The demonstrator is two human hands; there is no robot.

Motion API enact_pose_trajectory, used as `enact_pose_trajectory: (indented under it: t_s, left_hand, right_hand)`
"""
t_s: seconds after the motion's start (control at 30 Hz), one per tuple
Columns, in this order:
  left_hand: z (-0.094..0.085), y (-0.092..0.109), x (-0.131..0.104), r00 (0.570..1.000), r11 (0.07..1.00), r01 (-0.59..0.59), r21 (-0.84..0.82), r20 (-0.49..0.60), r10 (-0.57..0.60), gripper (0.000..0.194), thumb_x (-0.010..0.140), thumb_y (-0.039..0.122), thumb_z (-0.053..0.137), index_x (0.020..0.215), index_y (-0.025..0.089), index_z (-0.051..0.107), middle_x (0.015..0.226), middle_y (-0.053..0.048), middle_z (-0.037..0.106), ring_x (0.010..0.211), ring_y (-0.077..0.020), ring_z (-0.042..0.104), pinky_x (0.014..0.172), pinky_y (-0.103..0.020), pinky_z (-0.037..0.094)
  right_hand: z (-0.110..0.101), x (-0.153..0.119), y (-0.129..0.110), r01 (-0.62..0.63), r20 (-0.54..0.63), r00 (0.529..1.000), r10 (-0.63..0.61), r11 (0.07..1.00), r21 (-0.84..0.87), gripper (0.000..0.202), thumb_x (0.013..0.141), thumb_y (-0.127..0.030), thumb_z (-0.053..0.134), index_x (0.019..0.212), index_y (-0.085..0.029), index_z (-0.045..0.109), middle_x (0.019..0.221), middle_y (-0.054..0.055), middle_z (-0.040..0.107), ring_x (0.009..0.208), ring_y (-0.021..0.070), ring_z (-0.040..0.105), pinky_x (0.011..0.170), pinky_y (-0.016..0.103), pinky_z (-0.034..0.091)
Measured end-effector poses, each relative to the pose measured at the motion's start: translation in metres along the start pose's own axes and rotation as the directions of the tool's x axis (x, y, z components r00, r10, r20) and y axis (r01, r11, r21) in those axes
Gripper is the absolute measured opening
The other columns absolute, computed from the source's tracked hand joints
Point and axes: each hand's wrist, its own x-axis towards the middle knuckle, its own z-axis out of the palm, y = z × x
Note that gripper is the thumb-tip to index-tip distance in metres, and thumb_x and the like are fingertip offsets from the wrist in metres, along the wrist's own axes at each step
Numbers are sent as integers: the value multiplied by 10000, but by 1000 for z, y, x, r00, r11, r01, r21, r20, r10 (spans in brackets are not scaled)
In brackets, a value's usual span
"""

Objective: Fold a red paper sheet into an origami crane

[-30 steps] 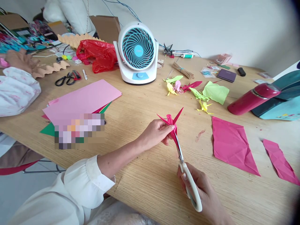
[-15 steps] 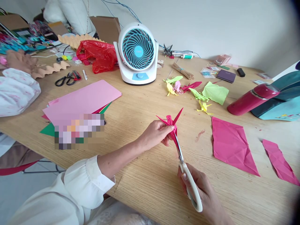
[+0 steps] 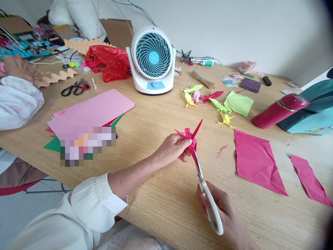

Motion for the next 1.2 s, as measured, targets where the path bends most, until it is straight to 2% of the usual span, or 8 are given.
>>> enact_pose_trajectory:
  t_s: [0.27, 0.5, 0.8, 1.03, 1.2]
  left_hand:
    - [2, 0, -3, 999, 1000, 2, 20, 36, -3, 277, 910, 320, 535, 737, 123, 627, 630, -10, 636, 446, -68, 569, 474, -179, 525]
    - [4, 2, -5, 999, 999, 3, -38, 32, -2, 281, 903, 321, 535, 718, 127, 621, 597, -1, 621, 463, -75, 574, 498, -183, 529]
    - [3, 4, -4, 1000, 1000, 9, -23, 0, -9, 271, 910, 297, 516, 739, 122, 634, 621, -14, 640, 451, -76, 572, 475, -185, 526]
    - [3, 3, -5, 1000, 1000, -10, 2, 23, 10, 263, 901, 319, 531, 742, 131, 622, 633, -9, 636, 464, -79, 580, 489, -191, 530]
    - [4, 3, -6, 1000, 1000, -8, 12, 21, 8, 258, 910, 294, 513, 736, 133, 614, 614, 0, 619, 470, -79, 580, 493, -186, 527]
  right_hand:
    - [1, 1, 0, -1, 6, 1000, 1, 1000, 26, 464, 995, -599, 418, 753, -207, 477, 638, -25, 471, 590, 124, 404, 559, 271, 305]
    - [0, 1, 2, 9, -1, 1000, -9, 1000, 25, 479, 983, -619, 426, 744, -207, 482, 626, -24, 473, 579, 124, 403, 548, 264, 308]
    - [-1, 1, -1, -5, 30, 1000, 4, 1000, 24, 464, 995, -598, 416, 750, -207, 467, 649, -27, 458, 598, 124, 396, 563, 272, 301]
    - [-1, 1, 0, -22, 27, 999, 22, 999, 26, 469, 993, -611, 407, 760, -208, 468, 633, -33, 446, 585, 123, 387, 556, 272, 296]
    - [0, 1, 5, 8, 15, 1000, -9, 1000, 26, 465, 998, -597, 409, 754, -206, 471, 631, -30, 455, 579, 120, 392, 546, 265, 300]
